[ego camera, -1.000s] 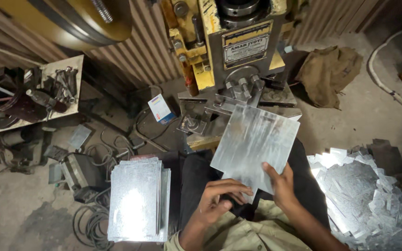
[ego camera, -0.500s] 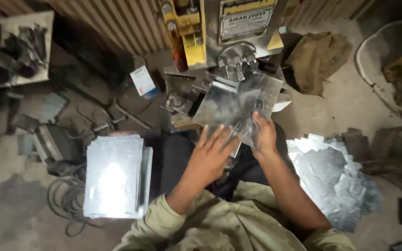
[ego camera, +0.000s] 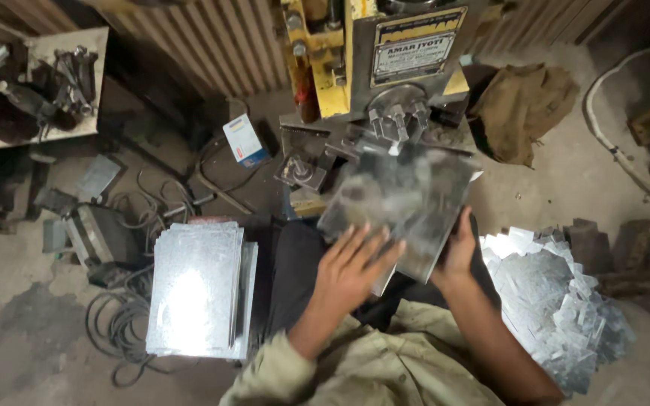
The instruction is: The person sits in front of a hydraulic press machine and repeatedly places rectangular metal sheets into the die. They operate the machine to cut or punch the sheets, then remove the processed pieces and place them into a pile. The person handles the metal sheets one at a time, maintaining a continuous workflow.
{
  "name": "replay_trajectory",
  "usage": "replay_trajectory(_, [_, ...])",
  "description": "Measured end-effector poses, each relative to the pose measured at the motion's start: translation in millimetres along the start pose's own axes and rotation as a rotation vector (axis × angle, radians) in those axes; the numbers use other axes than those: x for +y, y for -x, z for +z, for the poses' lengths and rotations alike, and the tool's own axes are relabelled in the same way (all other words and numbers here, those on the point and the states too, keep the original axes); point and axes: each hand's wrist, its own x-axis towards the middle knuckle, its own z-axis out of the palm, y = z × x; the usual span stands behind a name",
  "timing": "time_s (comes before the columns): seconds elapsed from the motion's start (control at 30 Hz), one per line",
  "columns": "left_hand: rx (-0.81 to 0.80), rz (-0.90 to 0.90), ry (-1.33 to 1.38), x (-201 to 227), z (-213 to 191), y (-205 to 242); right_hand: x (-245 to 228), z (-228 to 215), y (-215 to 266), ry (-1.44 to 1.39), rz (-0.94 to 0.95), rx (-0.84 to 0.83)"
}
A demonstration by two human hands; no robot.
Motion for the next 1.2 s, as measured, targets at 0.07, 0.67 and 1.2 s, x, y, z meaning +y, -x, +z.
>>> replay_trajectory(0.07, [0.064,-0.164,0.263,5,6,31,17,-18,10,0.113,0.036,-0.012])
replay_trajectory(0.67, [0.11,-1.22,1.619,-12,91,9,1,12,-37,0.322,-0.307,-0.069])
replay_trajectory(1.2, [0.266,-1.189,1.477,-19,118,1,0,12,-51,0.357,-0.291,-0.049])
